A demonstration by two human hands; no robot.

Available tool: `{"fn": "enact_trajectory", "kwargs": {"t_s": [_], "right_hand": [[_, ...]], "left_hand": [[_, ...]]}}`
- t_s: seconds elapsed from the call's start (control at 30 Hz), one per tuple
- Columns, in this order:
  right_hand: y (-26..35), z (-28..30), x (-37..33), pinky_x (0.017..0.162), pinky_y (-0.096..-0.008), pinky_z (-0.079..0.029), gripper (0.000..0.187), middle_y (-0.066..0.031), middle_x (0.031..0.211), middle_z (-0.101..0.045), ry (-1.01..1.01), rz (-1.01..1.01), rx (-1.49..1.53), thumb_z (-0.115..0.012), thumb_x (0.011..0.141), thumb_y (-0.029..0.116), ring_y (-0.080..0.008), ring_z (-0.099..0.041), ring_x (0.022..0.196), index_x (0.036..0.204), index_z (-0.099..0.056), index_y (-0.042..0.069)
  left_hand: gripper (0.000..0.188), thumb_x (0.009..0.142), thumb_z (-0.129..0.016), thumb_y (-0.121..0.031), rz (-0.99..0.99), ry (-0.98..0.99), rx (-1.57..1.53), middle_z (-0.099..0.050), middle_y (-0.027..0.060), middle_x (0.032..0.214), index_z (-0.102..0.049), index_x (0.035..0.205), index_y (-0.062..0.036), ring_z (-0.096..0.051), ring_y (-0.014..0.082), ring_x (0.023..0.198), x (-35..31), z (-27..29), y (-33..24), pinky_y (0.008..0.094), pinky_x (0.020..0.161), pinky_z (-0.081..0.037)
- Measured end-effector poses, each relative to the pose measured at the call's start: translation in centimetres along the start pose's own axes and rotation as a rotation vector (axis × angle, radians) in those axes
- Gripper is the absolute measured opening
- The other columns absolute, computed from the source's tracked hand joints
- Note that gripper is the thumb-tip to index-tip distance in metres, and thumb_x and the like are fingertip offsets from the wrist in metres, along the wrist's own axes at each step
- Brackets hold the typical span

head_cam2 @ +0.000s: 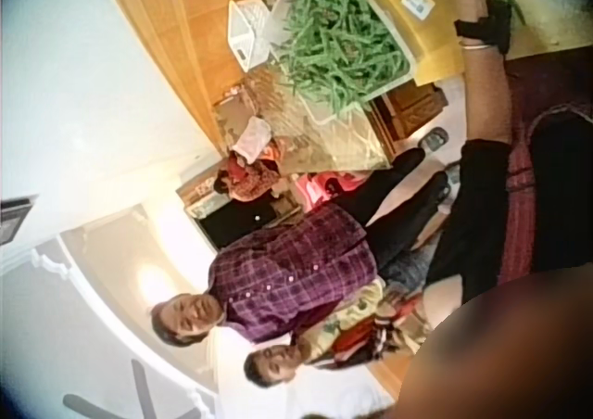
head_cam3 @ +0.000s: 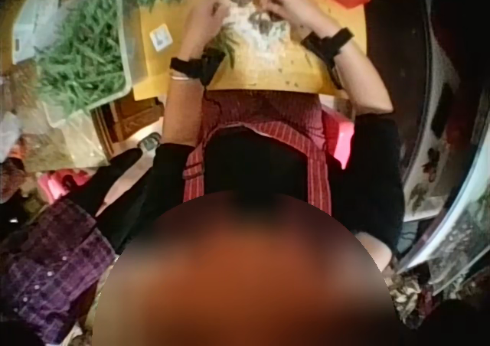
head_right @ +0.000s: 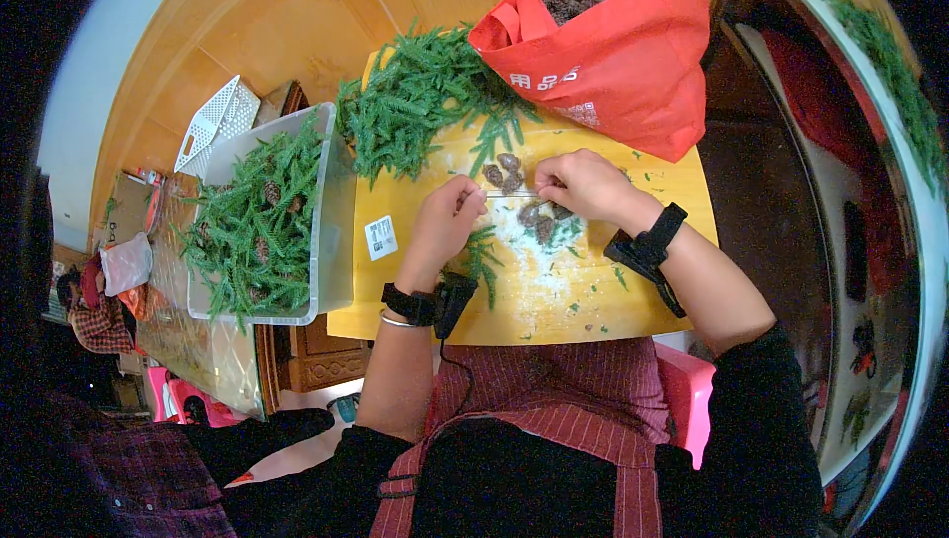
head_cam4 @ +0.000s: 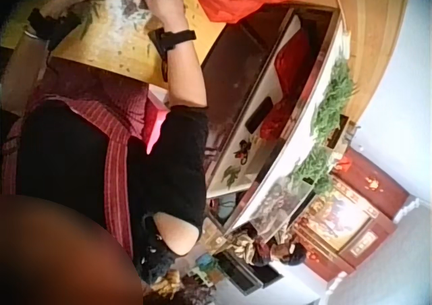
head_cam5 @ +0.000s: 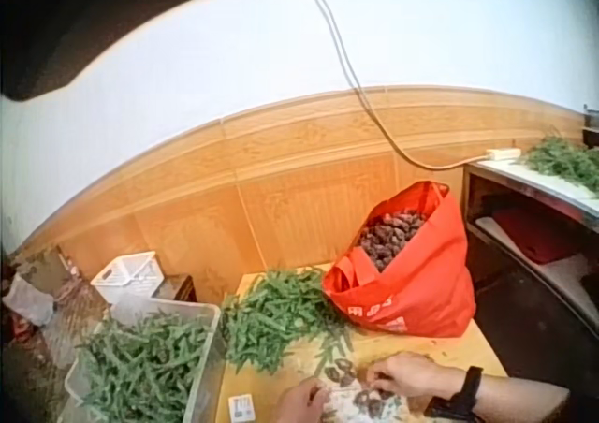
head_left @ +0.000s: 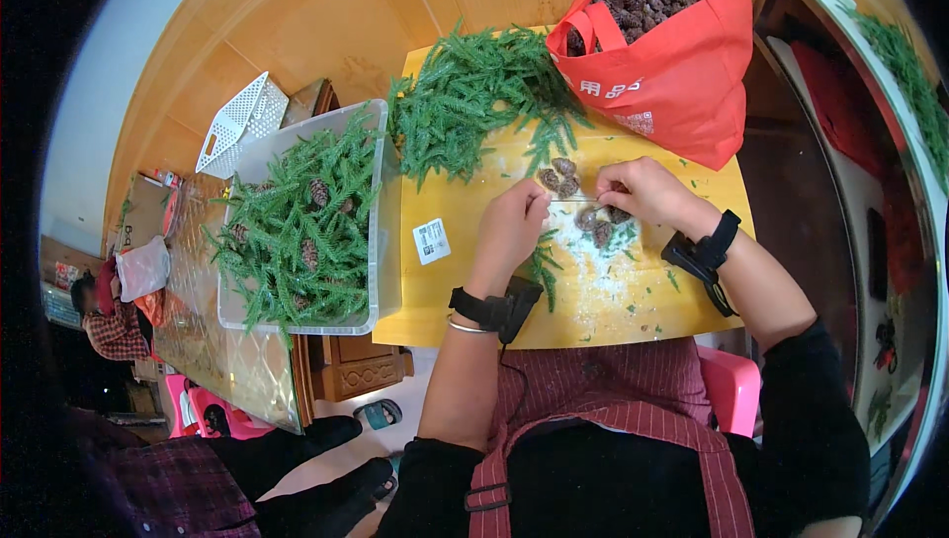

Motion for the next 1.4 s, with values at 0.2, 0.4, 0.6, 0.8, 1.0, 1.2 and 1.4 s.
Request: {"fn": "enact_trajectory", "kwargs": {"t_s": [0.2,0.4,0.6,0.8,1.0,1.2,1.4], "right_hand": [[-0.1,-0.4,-0.1,0.066,-0.0381,-0.046,0.007,-0.0104,0.078,-0.06,0.024,0.015,-0.118,-0.061,0.073,0.011,-0.0285,-0.058,0.077,0.079,-0.058,0.008],[0.1,-0.2,-0.4,0.069,-0.0393,-0.046,0.006,-0.0094,0.084,-0.06,0.049,-0.066,-0.291,-0.059,0.074,0.01,-0.0289,-0.058,0.081,0.08,-0.058,0.009],[4.4,1.8,0.2,0.06,-0.0339,-0.045,0.014,-0.0098,0.072,-0.056,-0.139,0.153,-0.025,-0.064,0.074,0.009,-0.0248,-0.058,0.067,0.086,-0.058,0.005],[5.5,2.2,-0.1,0.058,-0.0288,-0.045,0.01,-0.008,0.067,-0.06,-0.025,0.131,0.088,-0.063,0.077,0.008,-0.0191,-0.058,0.061,0.084,-0.059,0.003],[4.7,2.6,-1.1,0.058,-0.0252,-0.044,0.007,-0.0038,0.067,-0.061,0.016,0.064,0.149,-0.063,0.078,0.008,-0.0106,-0.056,0.06,0.082,-0.06,0.003],[3.1,2.4,-1.4,0.062,-0.0226,-0.045,0.007,-0.0018,0.071,-0.063,0.083,-0.043,0.201,-0.062,0.08,0.008,-0.0063,-0.057,0.067,0.082,-0.059,0.002],[2.7,1.4,-1.7,0.067,-0.0213,-0.045,0.007,-0.0021,0.076,-0.064,0.145,-0.086,0.502,-0.057,0.086,0.008,-0.0055,-0.058,0.072,0.087,-0.056,0.001]], "left_hand": [[0.016,0.083,-0.055,-0.015,0.003,-0.047,0.11,-0.059,0.0139,0.065,-0.055,0.077,-0.0006,-0.057,0.0296,0.06,-0.5,2.7,-0.1,0.036,0.055,-0.043],[0.016,0.084,-0.055,-0.015,0.047,-0.028,0.325,-0.059,0.0086,0.07,-0.054,0.079,0.0003,-0.056,0.0151,0.064,-1.2,6.7,-2.1,0.027,0.059,-0.043],[0.017,0.086,-0.054,-0.014,-0.012,-0.051,0.244,-0.059,0.0067,0.07,-0.053,0.08,0.0015,-0.056,0.0132,0.065,-1.2,6.4,-3.2,0.0263,0.059,-0.043],[0.016,0.087,-0.053,-0.013,-0.02,0.04,0.025,-0.059,0.0053,0.07,-0.053,0.079,0.0014,-0.056,0.0111,0.068,-0.5,3.1,-5.0,0.0243,0.061,-0.043],[0.014,0.086,-0.052,-0.011,-0.044,0.077,-0.043,-0.059,0.0037,0.07,-0.054,0.078,0.0005,-0.056,0.0097,0.068,-0.4,2.3,-5.4,0.023,0.062,-0.043],[0.014,0.087,-0.052,-0.011,-0.031,0.059,-0.005,-0.059,0.0039,0.071,-0.055,0.079,0.0012,-0.055,0.0098,0.068,-0.3,2.4,-4.7,0.0225,0.062,-0.043],[0.011,0.084,-0.059,-0.01,-0.06,0.045,-0.23,-0.06,0.0012,0.074,-0.059,0.084,0.0013,-0.055,0.0069,0.069,-0.3,1.5,-5.2,0.0204,0.063,-0.043]]}}
Point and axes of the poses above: each hand's wrist, its own x-axis towards the middle knuckle, its own z-axis out of the back of the hand, y = z × x, the point moved 7 cm from there along x, towards the middle knuckle
